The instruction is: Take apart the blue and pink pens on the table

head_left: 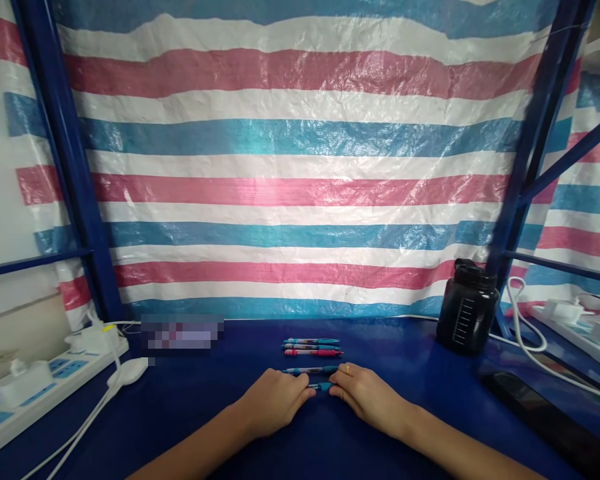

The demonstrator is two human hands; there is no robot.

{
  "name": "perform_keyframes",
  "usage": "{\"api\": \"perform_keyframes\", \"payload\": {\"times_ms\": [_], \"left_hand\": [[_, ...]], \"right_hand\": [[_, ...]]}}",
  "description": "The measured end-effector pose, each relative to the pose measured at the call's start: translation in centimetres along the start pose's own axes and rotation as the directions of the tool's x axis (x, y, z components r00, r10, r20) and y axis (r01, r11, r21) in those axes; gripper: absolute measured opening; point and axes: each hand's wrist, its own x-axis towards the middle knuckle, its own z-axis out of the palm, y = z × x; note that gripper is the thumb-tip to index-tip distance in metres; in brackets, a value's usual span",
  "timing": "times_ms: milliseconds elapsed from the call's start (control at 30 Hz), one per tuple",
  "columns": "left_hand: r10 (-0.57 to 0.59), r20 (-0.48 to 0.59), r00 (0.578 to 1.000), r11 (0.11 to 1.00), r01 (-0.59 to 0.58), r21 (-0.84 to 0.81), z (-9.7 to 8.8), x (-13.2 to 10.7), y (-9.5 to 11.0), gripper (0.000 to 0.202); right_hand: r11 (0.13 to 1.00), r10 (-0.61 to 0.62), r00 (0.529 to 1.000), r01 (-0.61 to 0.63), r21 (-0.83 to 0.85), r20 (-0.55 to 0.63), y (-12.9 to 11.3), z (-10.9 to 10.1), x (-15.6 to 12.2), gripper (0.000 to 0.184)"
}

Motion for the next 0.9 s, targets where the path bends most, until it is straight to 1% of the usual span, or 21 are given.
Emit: {"api": "perform_keyframes", "payload": {"times_ms": [133, 300, 433, 500, 633, 767, 900], "left_hand": [[-0.019, 0.022, 1.0, 1.0, 0.019, 0.002, -0.3, 0.0, 0.3, 0.036], [-0.045, 0.051, 0.998, 0.999, 0.044, 0.005, -0.6, -0.2, 0.5, 0.037], [-0.025, 0.031, 0.999, 1.0, 0.025, 0.012, -0.3, -0.5, 0.4, 0.036], [-0.028, 0.021, 0.999, 0.999, 0.028, 0.022, -0.2, -0.6, 0.4, 0.035], [-0.035, 0.021, 0.999, 0.999, 0.034, 0.026, -0.3, -0.5, 0.4, 0.031], [-0.026, 0.072, 0.997, 0.998, 0.022, 0.058, -0.9, -0.4, 0.7, 0.034], [-0.027, 0.082, 0.996, 0.998, 0.023, 0.054, -1.4, -0.2, 0.7, 0.037]], "right_hand": [[1.0, -0.015, 1.0, 0.015, -0.014, -0.012, 0.0, 0.2, -0.1, 0.029], [0.998, -0.03, 1.0, 0.03, -0.054, 0.004, -0.4, -0.2, 0.0, 0.031], [0.997, -0.012, 0.999, 0.015, -0.07, 0.042, -0.7, -0.9, 0.2, 0.028], [0.998, -0.006, 0.999, 0.009, -0.063, 0.037, -0.7, -1.2, 0.2, 0.027], [0.996, -0.066, 0.997, 0.067, -0.058, 0.027, -0.6, -1.6, 0.2, 0.029], [0.992, -0.103, 0.993, 0.106, -0.061, 0.055, -0.2, -1.1, 0.3, 0.03], [0.994, -0.104, 0.994, 0.105, -0.043, 0.015, 0.0, -0.2, 0.4, 0.028]]}}
